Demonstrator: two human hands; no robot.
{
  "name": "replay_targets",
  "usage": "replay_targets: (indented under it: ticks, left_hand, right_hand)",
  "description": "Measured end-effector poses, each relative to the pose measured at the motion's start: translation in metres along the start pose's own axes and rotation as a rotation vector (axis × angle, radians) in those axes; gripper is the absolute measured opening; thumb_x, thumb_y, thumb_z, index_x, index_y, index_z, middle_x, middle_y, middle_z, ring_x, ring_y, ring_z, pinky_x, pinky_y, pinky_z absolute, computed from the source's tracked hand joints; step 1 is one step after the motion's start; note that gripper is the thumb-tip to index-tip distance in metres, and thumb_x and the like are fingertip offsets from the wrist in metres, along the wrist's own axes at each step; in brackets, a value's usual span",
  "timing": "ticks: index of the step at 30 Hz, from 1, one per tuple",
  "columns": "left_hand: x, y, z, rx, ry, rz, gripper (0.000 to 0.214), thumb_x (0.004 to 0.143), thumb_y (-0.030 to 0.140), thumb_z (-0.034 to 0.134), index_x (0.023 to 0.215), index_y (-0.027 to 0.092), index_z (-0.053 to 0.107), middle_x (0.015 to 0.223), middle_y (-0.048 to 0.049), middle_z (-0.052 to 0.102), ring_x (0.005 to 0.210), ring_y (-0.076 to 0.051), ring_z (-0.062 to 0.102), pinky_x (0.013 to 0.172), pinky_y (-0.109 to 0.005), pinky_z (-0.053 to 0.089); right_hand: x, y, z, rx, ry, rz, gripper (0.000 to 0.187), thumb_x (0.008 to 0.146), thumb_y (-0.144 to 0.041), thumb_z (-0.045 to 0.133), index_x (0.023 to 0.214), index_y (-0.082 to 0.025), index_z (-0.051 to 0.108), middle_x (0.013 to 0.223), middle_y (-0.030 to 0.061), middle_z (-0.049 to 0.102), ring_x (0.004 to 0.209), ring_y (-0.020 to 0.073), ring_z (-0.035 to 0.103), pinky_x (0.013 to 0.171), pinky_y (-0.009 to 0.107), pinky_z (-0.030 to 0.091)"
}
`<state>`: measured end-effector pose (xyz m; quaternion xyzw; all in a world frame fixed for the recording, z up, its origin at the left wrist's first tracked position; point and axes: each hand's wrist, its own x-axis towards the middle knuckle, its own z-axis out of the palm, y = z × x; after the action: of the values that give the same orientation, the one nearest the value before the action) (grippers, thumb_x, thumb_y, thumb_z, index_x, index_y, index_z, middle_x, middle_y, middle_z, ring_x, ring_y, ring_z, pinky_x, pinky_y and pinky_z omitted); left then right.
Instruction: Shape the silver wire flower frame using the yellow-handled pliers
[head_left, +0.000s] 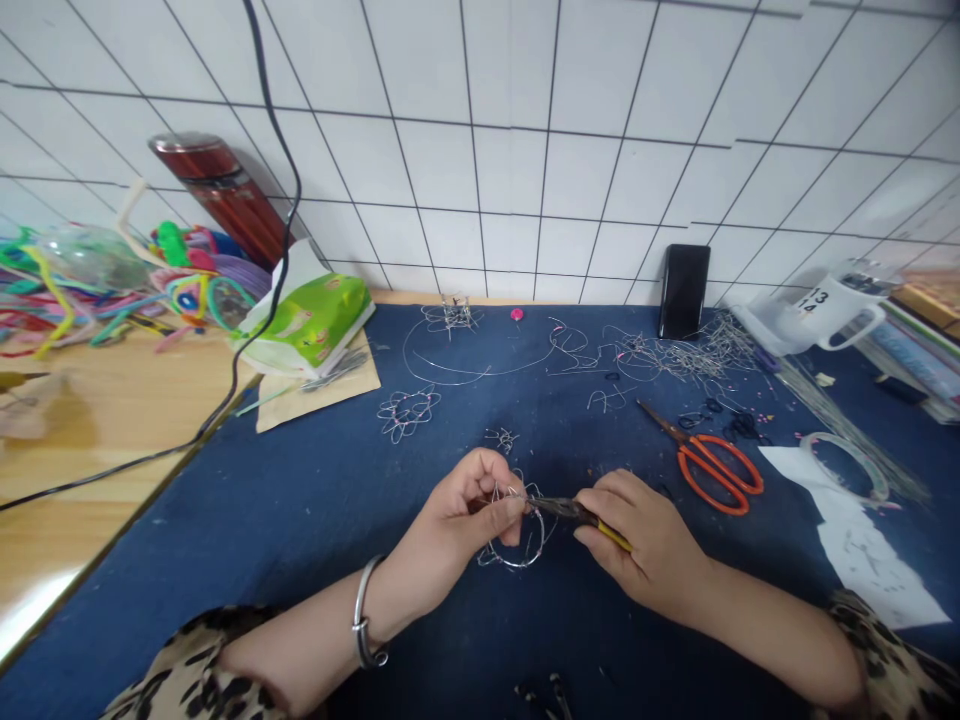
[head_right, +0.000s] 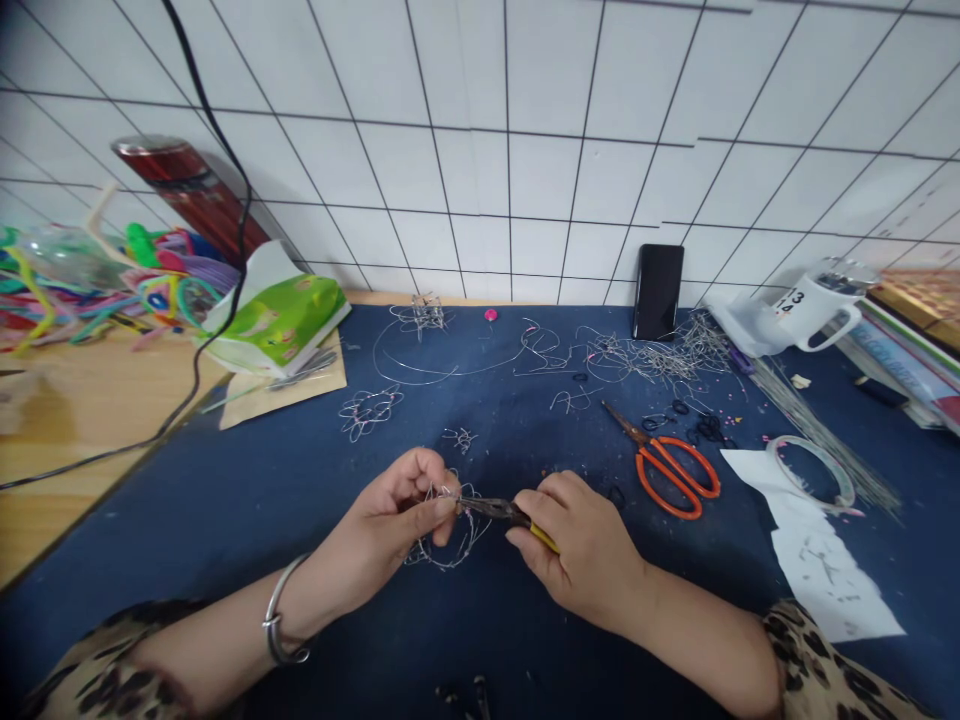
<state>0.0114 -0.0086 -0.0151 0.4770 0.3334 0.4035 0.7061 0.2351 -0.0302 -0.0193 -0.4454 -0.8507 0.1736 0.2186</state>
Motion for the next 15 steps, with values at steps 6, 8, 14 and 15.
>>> replay_targets:
  ticks: [6,8,14,15]
  left_hand:
    - [0.0002,0.0019,0.0001,-0.07,-0.01,-0.06,0.005,0.086,0.013,0.051,0.084,0.015,0.048,0.069,0.0009,0.055,0.057,-0.007,0.05,0.056,-0.02,0.037]
    - [0.0004,0.0018,0.0,-0.077,0.0,-0.056,0.006,0.086,0.012,0.052,0.084,0.016,0.048,0.069,0.0014,0.055,0.056,-0.006,0.049,0.055,-0.019,0.037]
    - [-0.0002,-0.0007,0.0001,-0.043,0.041,-0.019,0.008,0.084,0.011,0.054,0.084,0.017,0.047,0.076,0.0008,0.055,0.058,-0.006,0.049,0.056,-0.02,0.038]
    - [-0.0004,-0.0009,0.0001,-0.028,0.045,-0.016,0.009,0.083,0.011,0.054,0.084,0.017,0.047,0.077,0.0008,0.054,0.058,-0.006,0.049,0.056,-0.02,0.039]
  right_hand:
    - [0.0018,0.0014,0.001,-0.02,0.01,-0.018,0.023,0.086,-0.033,0.046,0.1,-0.017,0.055,0.085,0.0062,0.051,0.079,0.0172,0.046,0.071,0.032,0.041]
    - [0.0022,0.0014,0.0015,-0.024,0.009,-0.017,0.023,0.086,-0.033,0.047,0.1,-0.017,0.055,0.085,0.0061,0.051,0.079,0.0172,0.046,0.07,0.032,0.041]
    - [0.0026,0.0007,0.0016,-0.055,0.005,-0.023,0.024,0.085,-0.034,0.047,0.101,-0.017,0.054,0.086,0.0063,0.051,0.08,0.0177,0.045,0.071,0.033,0.04]
    - [0.0026,0.0002,0.0014,-0.07,0.009,-0.024,0.024,0.085,-0.034,0.048,0.101,-0.017,0.054,0.086,0.0064,0.051,0.08,0.0179,0.045,0.072,0.034,0.04]
